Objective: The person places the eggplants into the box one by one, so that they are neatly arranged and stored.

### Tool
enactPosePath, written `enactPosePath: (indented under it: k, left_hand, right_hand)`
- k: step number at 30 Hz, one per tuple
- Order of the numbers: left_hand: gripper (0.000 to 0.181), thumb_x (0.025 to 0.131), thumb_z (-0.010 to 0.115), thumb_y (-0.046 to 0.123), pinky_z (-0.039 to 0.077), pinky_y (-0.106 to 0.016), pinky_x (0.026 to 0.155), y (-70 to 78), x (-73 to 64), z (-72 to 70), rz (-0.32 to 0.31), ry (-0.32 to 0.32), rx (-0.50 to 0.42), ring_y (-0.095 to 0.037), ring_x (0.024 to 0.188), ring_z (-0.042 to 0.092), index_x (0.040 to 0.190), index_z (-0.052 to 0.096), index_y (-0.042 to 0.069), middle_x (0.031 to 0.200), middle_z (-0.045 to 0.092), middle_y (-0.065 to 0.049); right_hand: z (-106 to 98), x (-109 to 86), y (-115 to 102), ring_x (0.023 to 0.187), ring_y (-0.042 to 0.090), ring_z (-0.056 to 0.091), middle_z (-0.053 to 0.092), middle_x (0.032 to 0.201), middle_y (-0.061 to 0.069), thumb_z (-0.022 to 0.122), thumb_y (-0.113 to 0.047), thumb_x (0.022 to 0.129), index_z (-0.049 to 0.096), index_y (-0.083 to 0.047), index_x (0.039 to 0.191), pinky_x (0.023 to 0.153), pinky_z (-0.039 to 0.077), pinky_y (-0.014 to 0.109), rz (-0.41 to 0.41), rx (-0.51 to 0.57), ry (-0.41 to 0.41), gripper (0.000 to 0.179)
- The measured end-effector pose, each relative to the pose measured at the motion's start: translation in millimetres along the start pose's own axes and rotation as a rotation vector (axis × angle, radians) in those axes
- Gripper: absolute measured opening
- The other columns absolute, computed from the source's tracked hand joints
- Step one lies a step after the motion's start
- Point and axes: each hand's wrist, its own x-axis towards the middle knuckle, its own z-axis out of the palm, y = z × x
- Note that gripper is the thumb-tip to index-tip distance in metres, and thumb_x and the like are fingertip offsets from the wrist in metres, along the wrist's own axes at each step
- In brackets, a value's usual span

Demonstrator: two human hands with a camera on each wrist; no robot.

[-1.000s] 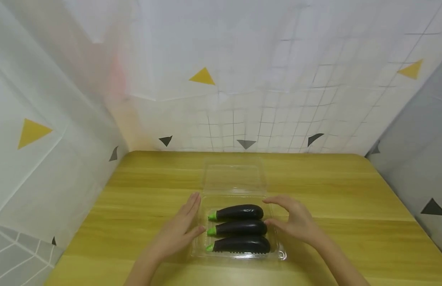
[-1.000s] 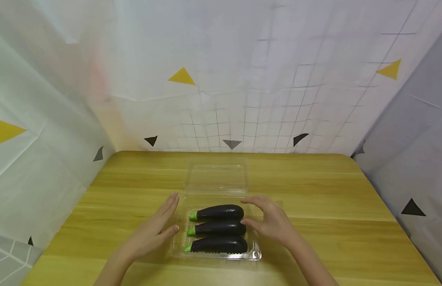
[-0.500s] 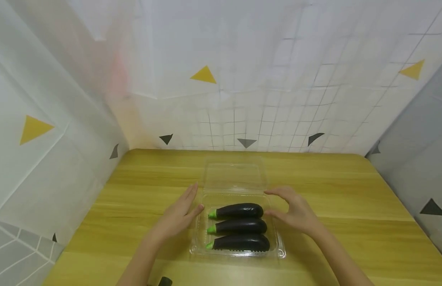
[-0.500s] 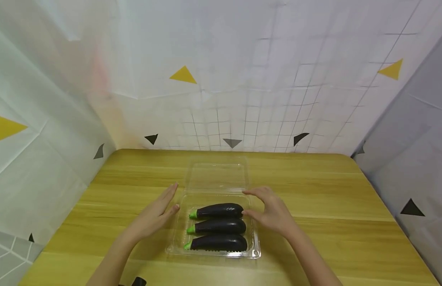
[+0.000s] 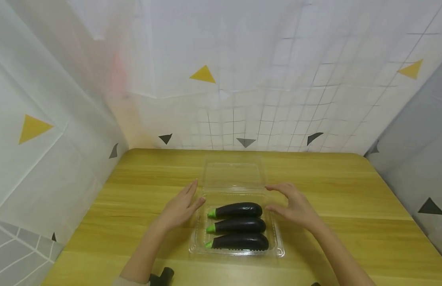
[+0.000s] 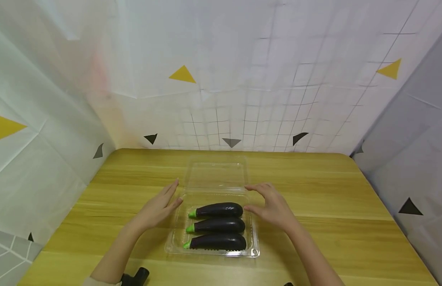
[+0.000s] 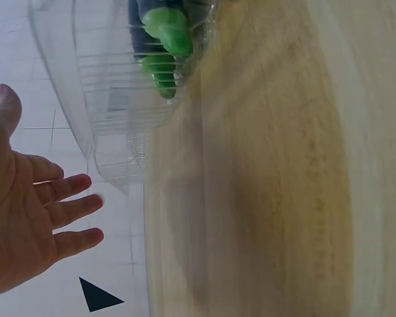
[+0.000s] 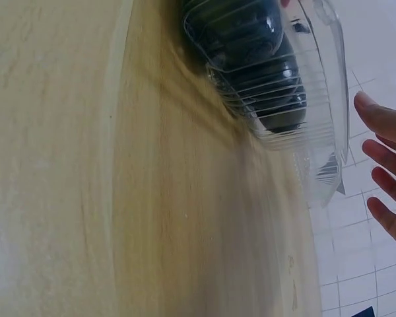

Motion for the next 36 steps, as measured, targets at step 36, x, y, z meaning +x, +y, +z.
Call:
enactPosePath:
  k: [36]
  left_hand:
    - [0.076, 0.099, 0.036, 0.058, 0.028, -0.06, 0.107, -22.1, 31.5, 9.3, -0.04, 0.016, 0.006, -0.042, 0.138, 0.027, 0.155, 0.017, 0.009, 0.15, 0.031, -0.025]
  right_hand:
    - [2.0, 15.1, 26.5, 0.109, 0.032, 0.055, 0.066, 0.117, 0.009, 0.081, -0.021, 0.078, 0.064, -0.004, 0.121, 0.093, 0.042, 0.054, 0.065, 0.015, -0.023, 0.05]
